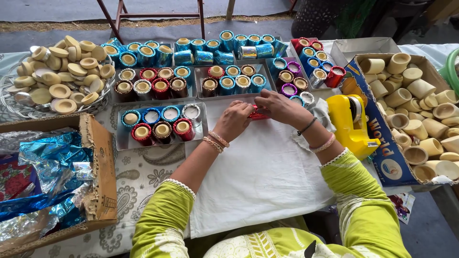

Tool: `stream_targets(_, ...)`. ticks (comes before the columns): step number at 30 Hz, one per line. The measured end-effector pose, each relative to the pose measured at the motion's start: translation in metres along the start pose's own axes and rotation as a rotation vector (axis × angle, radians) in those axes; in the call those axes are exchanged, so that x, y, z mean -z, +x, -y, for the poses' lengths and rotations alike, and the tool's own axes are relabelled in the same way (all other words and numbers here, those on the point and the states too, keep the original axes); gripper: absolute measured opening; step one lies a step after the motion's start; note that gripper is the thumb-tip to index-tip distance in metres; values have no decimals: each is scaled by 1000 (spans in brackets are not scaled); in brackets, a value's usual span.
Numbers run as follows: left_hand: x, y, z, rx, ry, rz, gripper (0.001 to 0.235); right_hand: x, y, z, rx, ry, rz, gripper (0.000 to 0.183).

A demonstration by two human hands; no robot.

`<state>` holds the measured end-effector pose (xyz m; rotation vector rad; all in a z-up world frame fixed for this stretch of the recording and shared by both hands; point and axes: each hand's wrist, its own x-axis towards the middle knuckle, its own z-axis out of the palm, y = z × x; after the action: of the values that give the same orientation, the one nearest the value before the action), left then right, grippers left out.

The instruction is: Wrapping small decorative clay cups in foil and arranging them into a tray.

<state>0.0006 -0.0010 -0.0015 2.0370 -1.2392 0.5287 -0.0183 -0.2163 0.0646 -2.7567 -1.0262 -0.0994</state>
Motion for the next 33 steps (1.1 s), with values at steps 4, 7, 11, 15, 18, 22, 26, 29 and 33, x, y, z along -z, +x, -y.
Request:
stream_targets(4, 2, 1, -2, -8, 7, -10, 24, 1, 7, -9, -78, -58, 91, 24)
stream_targets(7, 0, 0, -1, -13, 12, -13, 22, 9, 14, -14, -230, 38, 99, 20)
stream_targets(11, -4, -2, 1, -22, 26, 7, 21, 23, 29, -23, -316, 204, 149, 44)
stream_targets(15, 0, 0, 0, -49, 32, -14, 23, 4, 26, -66, -200, 544, 253, 24)
stream_targets(18, 2, 0, -5, -60, 69, -19, 25, -9, 22, -82, -332, 725, 163, 14)
stream_targets(22, 2, 0, -5, -20, 50, 11, 21, -4, 18, -68, -215, 477, 140, 16)
stream_targets(26, 3, 0, -4, -18, 35, 21, 22, -1, 6, -53, -461, 550, -20, 19)
stream_targets(29, 2, 1, -3, -32, 35, 9, 24, 6, 2, -43, -405, 608, 54, 21)
stream_targets(33, 4, 0, -4, -24, 26, 17, 26, -1, 3, -49, -315, 579, 98, 23)
